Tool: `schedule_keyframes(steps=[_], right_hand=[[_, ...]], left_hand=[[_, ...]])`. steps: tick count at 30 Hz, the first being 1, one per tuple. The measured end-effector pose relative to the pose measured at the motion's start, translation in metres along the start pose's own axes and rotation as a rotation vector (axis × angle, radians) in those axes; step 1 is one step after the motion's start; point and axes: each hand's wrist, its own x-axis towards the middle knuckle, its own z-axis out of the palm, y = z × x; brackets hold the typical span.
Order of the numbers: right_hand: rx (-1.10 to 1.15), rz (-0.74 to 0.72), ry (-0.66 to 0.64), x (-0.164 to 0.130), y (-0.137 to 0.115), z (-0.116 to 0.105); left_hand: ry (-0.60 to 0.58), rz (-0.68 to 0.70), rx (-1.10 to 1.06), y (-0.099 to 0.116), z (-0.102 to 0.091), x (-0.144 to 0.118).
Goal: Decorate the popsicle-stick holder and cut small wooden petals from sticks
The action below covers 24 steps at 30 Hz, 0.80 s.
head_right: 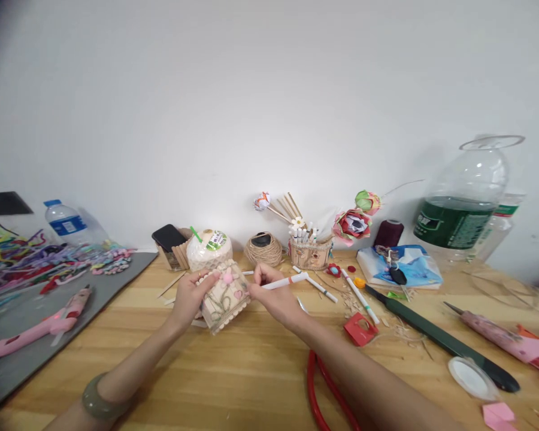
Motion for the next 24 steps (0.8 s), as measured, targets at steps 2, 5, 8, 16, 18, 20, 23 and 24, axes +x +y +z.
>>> schedule_keyframes(steps=[2,5,8,16,18,20,23,24], right_hand=[[-0.013,-0.006,0.000,-0.0009,0.0017,0.0002],[-0.045,-0.011,0.001,-0.0025,0.0019,0.0018],[-0.072,-0.012,-0.008,-0.0032,0.0010,0.0026],[-0.104,-0.005,0.003,-0.0034,0.0022,0.0022],[-0.105,0.000,0.007,-0.0037,0.0013,0.0025],[-0.107,0.005,0.008,-0.0038,0.0000,0.0029],[-0.101,0.009,0.018,-0.0035,-0.0013,0.0031],[-0.098,0.009,0.018,-0.0034,-0.0015,0.0032]], left_hand=[[0.010,-0.011,-0.009,0.0003,0.0003,-0.0002],[0.014,-0.012,-0.015,0.0024,0.0004,-0.0003],[0.009,-0.005,-0.018,0.0042,0.0005,-0.0006],[0.011,0.002,-0.012,0.0040,0.0006,-0.0010],[0.008,0.000,-0.009,0.0043,0.0004,-0.0011],[0.002,-0.003,-0.006,0.0041,0.0001,-0.0013],[-0.002,-0.005,-0.002,0.0031,-0.0004,-0.0015],[-0.001,-0.003,0.000,0.0027,-0.0005,-0.0016]])
